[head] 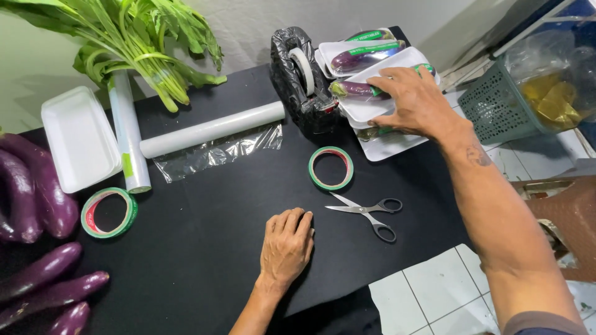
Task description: Packaging eggplants into trays using plastic wrap and tape.
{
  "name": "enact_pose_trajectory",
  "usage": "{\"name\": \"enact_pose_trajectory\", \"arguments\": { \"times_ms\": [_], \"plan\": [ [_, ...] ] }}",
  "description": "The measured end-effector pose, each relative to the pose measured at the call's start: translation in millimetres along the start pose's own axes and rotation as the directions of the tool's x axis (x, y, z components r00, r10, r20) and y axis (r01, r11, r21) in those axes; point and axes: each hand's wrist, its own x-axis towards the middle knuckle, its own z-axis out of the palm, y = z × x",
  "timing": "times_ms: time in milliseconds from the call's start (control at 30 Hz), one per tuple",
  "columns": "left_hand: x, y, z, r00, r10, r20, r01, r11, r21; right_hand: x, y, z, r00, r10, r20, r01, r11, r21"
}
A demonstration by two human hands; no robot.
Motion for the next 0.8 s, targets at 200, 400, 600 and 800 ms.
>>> {"name": "enact_pose_trajectory", "arguments": {
  "times_ms": [200,400,600,800],
  "plan": [
    [-0.1,-0.1,-0.4,1.0,0.0,-0.002,0.0,1.0,-0.004,-6.6,-0.5,5.9,0.958,-0.09,-0.271,0.03,0.976,-0.217],
    [-0.2,-0.9,0.4,1.0,0.001,-0.007,-0.001,1.0,0.0,-3.3,-5.4,17.8,0.953,-0.135,-0.272,0.008,0.907,-0.422],
    [-0.7,-1.5,0.7,1.0,-0.003,0.003,0.003,1.0,-0.003,-11.5,-22.4,-12.4,0.91,-0.131,-0.393,-0.127,0.815,-0.565],
    [-0.2,-0.2,0.1,1.0,-0.005,-0.023,0.005,1.0,0.001,-4.3,-7.4,15.4,0.898,-0.135,-0.42,-0.129,0.829,-0.544]
  ]
}}
